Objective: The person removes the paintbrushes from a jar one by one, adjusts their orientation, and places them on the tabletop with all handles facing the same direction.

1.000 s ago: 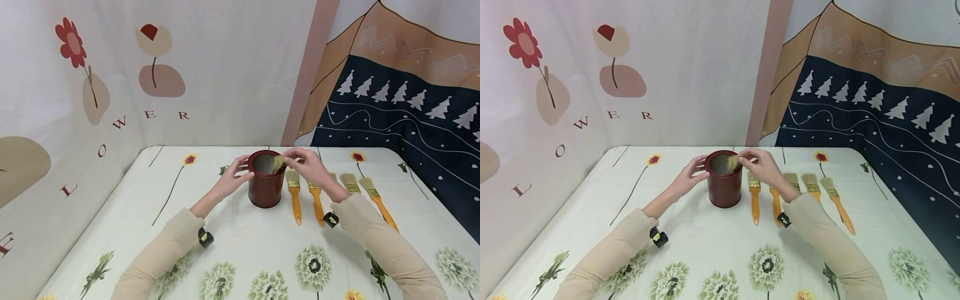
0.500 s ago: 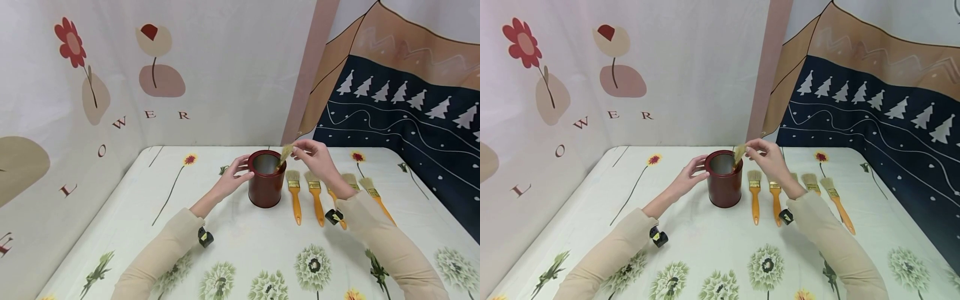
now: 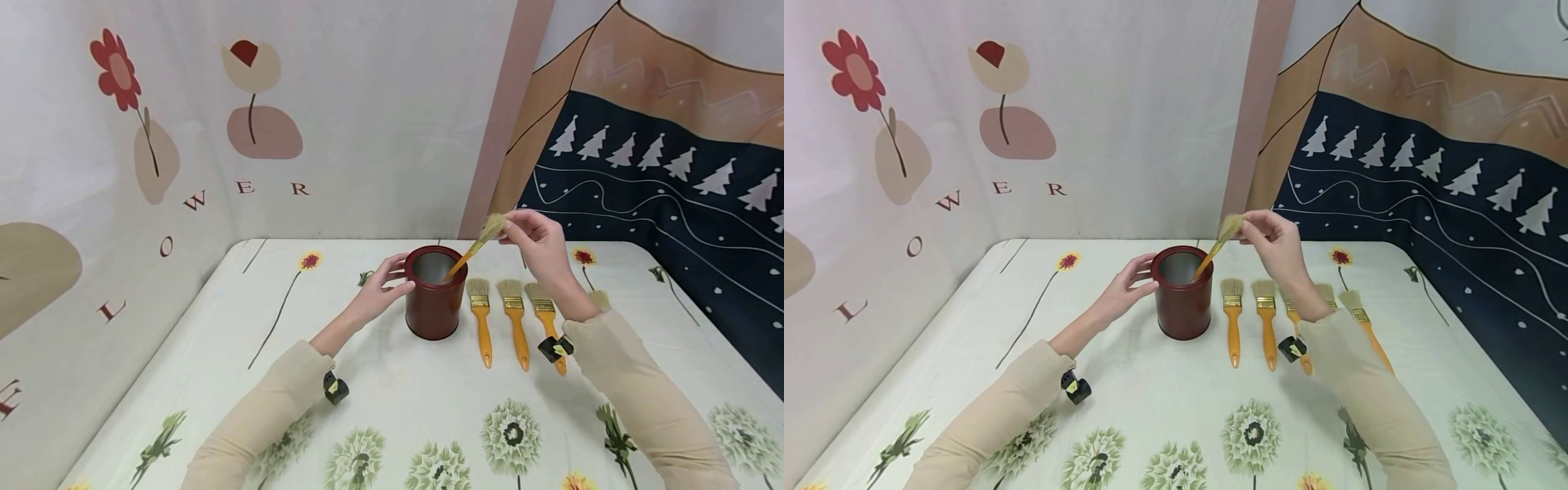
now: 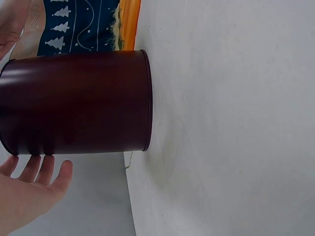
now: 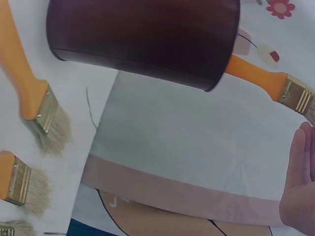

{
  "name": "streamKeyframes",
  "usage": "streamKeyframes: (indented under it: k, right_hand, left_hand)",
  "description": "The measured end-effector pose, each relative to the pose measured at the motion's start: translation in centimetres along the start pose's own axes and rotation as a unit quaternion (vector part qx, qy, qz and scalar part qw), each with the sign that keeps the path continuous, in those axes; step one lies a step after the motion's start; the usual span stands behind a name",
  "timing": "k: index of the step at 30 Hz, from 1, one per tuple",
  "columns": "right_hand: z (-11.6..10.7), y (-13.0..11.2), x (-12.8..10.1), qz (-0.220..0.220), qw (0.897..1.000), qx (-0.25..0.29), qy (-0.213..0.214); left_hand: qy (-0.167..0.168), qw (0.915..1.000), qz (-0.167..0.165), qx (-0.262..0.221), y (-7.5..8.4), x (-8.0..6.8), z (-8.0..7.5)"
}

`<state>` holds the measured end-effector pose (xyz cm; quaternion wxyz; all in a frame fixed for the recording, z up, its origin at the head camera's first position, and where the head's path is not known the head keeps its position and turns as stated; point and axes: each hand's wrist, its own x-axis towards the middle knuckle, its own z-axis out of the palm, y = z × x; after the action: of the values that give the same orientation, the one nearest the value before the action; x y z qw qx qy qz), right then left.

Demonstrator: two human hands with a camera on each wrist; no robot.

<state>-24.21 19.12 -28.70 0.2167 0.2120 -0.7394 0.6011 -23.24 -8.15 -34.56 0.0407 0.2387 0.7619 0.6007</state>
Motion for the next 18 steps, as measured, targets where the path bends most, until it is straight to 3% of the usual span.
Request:
streamKeyframes:
  k: [8,18]
  right_hand:
    - [-1.2,-0.8,0.3,0.001,0.997,0.059,0.052]
    - [-2.3,-1.2,0.4,-0.028,0.987,0.135,0.088]
  left_hand:
    - [-0.001,1.0,0.0,0.001,0.1,0.0,0.0]
    - [-0.001,1.0,0.001,-0.001,0.2,-0.1,0.1]
